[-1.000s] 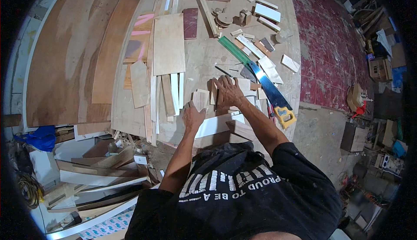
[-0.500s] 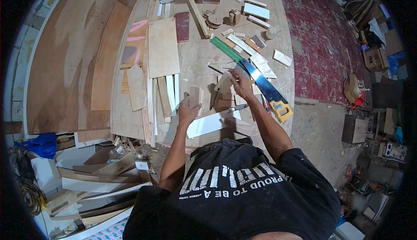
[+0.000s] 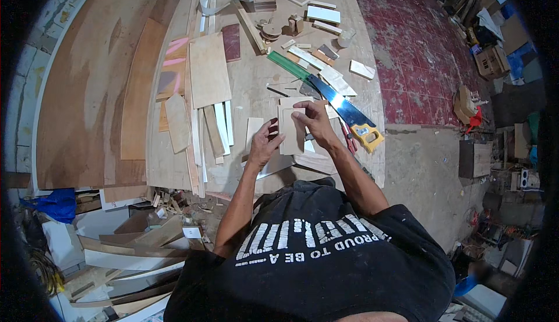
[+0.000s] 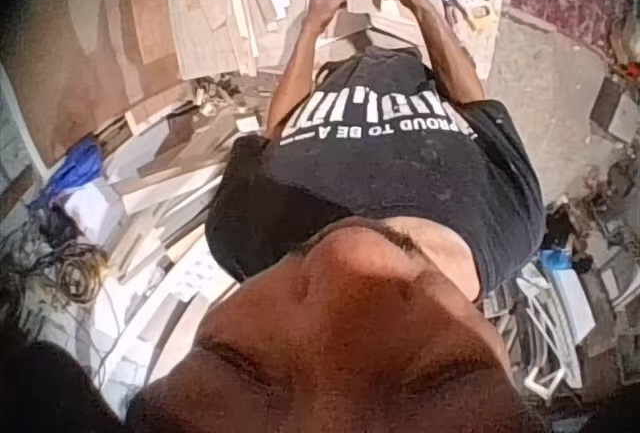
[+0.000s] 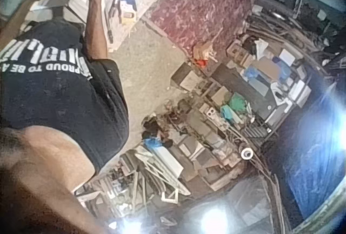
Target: Cutting a piece of wood with a handsaw and smoothing it with a file.
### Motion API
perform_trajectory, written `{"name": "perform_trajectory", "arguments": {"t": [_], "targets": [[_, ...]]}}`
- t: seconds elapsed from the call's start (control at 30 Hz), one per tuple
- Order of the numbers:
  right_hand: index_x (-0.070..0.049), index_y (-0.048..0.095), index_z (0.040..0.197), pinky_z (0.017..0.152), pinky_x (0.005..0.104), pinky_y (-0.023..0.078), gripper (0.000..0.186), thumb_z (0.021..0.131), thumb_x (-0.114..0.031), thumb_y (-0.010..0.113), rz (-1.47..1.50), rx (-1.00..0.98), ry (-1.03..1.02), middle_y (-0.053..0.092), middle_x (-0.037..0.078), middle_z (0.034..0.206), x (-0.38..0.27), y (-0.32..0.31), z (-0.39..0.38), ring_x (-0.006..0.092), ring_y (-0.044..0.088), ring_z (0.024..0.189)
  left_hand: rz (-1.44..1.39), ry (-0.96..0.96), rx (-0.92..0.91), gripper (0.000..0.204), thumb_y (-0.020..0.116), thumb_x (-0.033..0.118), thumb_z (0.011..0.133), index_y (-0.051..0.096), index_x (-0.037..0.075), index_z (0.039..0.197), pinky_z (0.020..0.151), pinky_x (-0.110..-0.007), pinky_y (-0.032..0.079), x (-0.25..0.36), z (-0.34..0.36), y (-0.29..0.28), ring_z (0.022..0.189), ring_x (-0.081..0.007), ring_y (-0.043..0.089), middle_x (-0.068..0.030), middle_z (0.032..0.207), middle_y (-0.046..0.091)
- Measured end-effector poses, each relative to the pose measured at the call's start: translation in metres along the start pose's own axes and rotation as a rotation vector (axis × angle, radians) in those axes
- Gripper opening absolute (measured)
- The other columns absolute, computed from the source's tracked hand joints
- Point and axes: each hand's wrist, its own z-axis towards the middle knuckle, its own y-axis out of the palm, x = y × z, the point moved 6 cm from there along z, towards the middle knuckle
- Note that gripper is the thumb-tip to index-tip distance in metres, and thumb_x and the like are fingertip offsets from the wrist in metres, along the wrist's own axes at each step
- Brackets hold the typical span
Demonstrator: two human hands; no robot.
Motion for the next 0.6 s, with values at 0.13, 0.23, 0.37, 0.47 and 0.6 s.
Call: {"name": "perform_trajectory", "arguments": {"t": [0.13,0.23,0.37,0.47,0.6], "targets": [[0.0,0.062,0.115,0.072,0.0247,0.049,0.027,0.092,-0.01,0.071,0.072,0.092,-0.058,0.067,0.004,0.091,-0.005,0.0,-0.018,0.0096,0.061,0.083,-0.026,-0.004,-0.046,0.061,0.07,0.011,0.09,0.045,0.001,0.144,0.097,-0.03,0.05,-0.001,-0.015,0.007,0.111,-0.016,0.061,-0.0098,0.126,0.063],[0.0,0.061,0.118,0.071,0.0243,0.049,0.029,0.092,-0.011,0.071,0.158,0.127,-0.025,0.067,0.004,0.091,-0.01,0.003,-0.031,0.0098,0.061,0.082,-0.208,-0.078,-0.108,0.063,0.071,0.011,0.089,0.043,0.002,0.145,0.1,-0.033,0.048,-0.007,-0.024,0.013,0.116,-0.0182,0.059,-0.0084,0.129,0.061],[-0.001,0.058,0.121,0.083,0.0254,0.048,0.033,0.093,-0.013,0.071,0.137,0.253,-0.037,0.063,0.003,0.1,-0.012,0.015,-0.047,0.0101,0.058,0.093,-0.454,-0.111,-0.202,0.073,0.073,0.009,0.087,0.035,0.012,0.149,0.104,-0.04,0.048,-0.002,-0.041,0.034,0.122,-0.0218,0.056,-0.0081,0.132,0.056],[0.0,0.054,0.124,0.088,0.0283,0.047,0.035,0.094,-0.013,0.069,-0.024,0.342,-0.314,0.059,0.006,0.109,-0.022,0.02,-0.052,0.012,0.056,0.1,-0.48,-0.086,-0.198,0.077,0.075,0.007,0.085,0.033,0.015,0.149,0.105,-0.041,0.048,-0.004,-0.046,0.044,0.123,-0.0223,0.055,-0.0076,0.132,0.055],[0.0,0.048,0.125,0.098,0.0324,0.043,0.041,0.093,-0.013,0.07,-0.073,0.246,-0.183,0.057,0.009,0.118,-0.01,0.017,-0.057,0.0168,0.054,0.11,-0.471,-0.09,-0.178,0.073,0.075,0.005,0.084,0.037,0.016,0.145,0.104,-0.041,0.048,-0.004,-0.051,0.048,0.123,-0.0225,0.055,-0.007,0.131,0.055]]}}
